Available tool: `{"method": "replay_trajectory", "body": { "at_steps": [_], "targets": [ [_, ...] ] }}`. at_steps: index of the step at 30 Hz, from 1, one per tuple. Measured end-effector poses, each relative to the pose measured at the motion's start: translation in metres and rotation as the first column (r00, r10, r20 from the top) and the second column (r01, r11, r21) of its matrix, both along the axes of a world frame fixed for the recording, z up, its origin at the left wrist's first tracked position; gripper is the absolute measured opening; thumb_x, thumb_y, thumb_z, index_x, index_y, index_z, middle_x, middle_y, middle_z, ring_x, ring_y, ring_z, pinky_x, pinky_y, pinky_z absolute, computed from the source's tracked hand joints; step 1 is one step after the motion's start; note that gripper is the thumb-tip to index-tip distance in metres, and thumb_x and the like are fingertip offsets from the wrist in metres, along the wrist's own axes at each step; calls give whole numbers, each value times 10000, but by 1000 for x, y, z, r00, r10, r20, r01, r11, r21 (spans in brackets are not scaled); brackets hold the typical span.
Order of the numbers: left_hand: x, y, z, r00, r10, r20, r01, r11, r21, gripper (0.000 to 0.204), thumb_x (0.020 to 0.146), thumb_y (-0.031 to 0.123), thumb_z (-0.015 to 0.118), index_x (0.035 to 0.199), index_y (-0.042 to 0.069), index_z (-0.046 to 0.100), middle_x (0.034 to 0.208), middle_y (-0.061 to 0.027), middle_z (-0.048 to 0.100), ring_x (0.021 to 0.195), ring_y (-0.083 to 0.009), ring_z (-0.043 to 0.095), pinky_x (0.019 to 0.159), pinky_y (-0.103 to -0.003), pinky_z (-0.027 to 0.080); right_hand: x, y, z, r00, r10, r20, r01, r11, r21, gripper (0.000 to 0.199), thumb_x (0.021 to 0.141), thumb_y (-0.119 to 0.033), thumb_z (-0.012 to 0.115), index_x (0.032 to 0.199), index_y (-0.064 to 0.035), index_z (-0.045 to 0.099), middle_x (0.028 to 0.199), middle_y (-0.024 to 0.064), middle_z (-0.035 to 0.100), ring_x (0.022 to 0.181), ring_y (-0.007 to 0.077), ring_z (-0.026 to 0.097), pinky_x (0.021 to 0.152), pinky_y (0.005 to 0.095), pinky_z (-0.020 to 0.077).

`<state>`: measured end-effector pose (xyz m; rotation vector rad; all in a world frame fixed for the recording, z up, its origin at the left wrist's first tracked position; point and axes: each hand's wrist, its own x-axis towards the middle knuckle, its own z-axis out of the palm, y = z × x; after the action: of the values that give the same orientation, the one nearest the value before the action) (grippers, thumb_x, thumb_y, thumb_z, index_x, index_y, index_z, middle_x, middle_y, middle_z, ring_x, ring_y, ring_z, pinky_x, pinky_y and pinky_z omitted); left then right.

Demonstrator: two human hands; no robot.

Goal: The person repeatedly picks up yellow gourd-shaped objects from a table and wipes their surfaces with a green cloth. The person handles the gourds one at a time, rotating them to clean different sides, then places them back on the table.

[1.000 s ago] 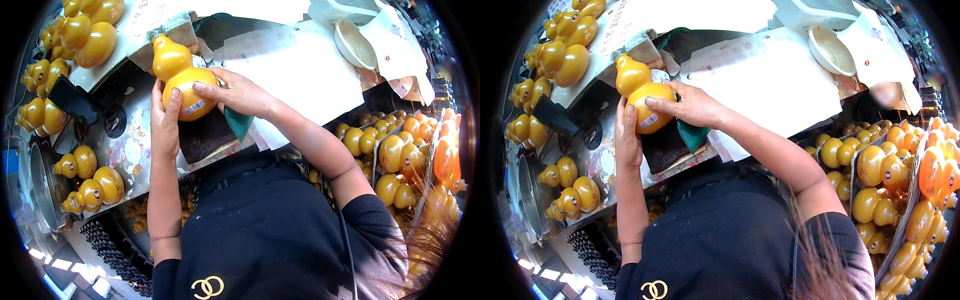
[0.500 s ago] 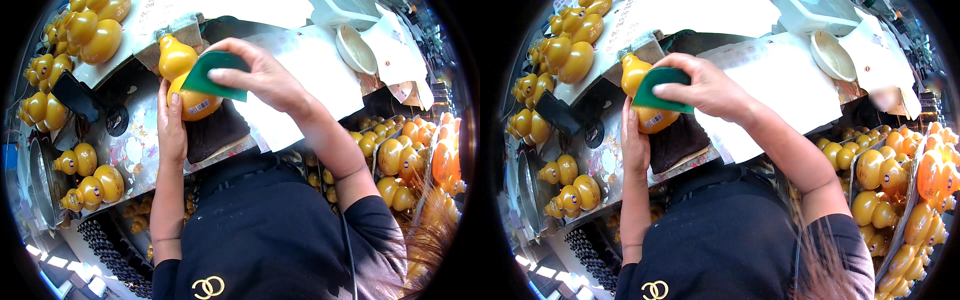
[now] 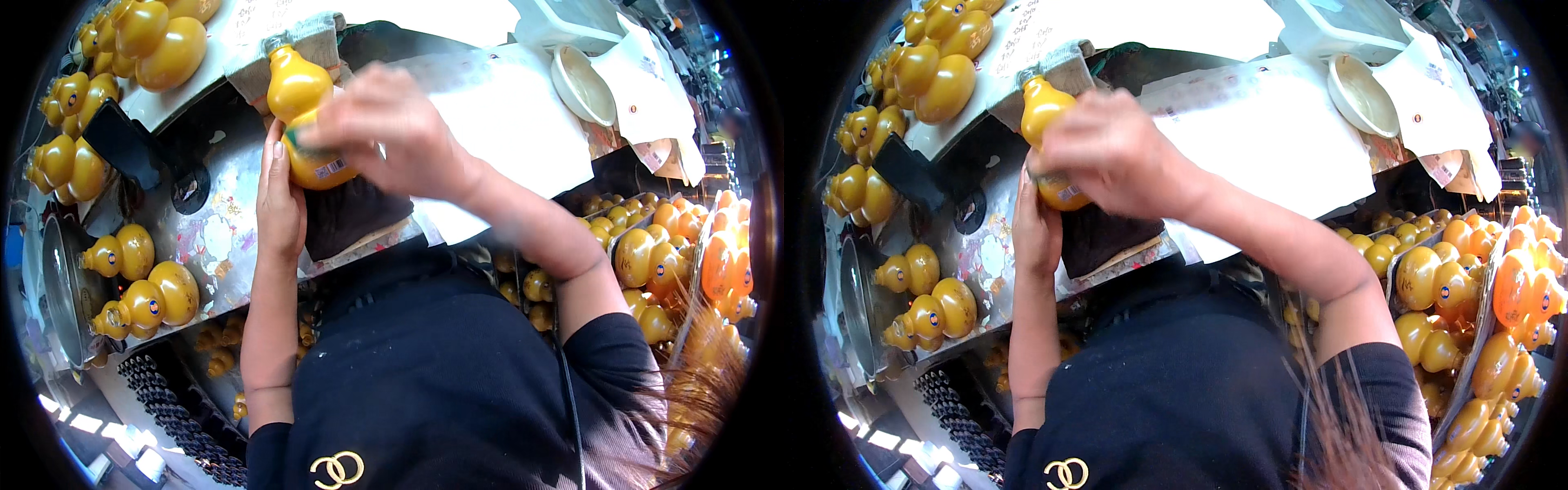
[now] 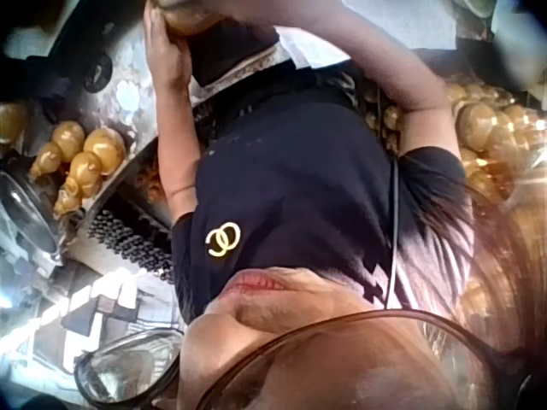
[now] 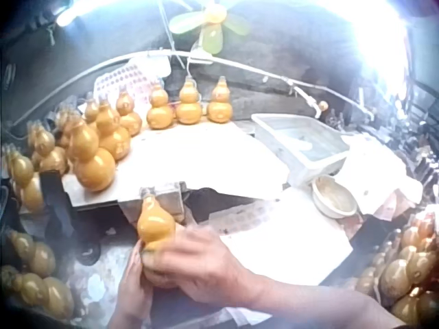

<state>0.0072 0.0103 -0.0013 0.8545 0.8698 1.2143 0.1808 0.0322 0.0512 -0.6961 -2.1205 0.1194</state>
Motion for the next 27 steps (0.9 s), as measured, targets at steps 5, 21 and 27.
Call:
{"method": "replay_trajectory", "body": {
  "at_steps": [5, 21, 27],
  "targets": [
    [-1, 1, -1, 1000, -11, -23, 11, 1000, -2, 497, 1043, 306, 255, 1446, 18, 287, 1402, -121, 425, 1287, -215, 432, 1091, -361, 322, 7, -49, -33, 979, -38, 201, 30, 999, 42, 304, 736, -125, 686, 1016, -241, 663, 1006, -99, 606, 1008, 104, 550, 867, 292, 386],
    [-3, 6, 3, 998, -23, -52, 22, 1000, -15, 556, 1014, 370, 334, 1424, -2, 290, 1382, -129, 426, 1290, -212, 416, 1097, -353, 290, 9, -40, -24, 980, 38, -196, -87, 965, -246, 266, 787, -93, 727, 1046, -83, 670, 967, 43, 655, 893, 171, 617, 779, 307, 480],
    [3, 11, 3, 972, 60, -227, -54, 998, 32, 532, 1001, 368, 424, 1397, 26, 333, 1318, -103, 469, 1231, -188, 465, 1063, -325, 340, 14, 4, -21, 957, -227, -178, 64, 770, -635, 369, 899, -293, 650, 1114, -1, 582, 973, 109, 618, 916, 184, 615, 820, 298, 504]
  ]
}}
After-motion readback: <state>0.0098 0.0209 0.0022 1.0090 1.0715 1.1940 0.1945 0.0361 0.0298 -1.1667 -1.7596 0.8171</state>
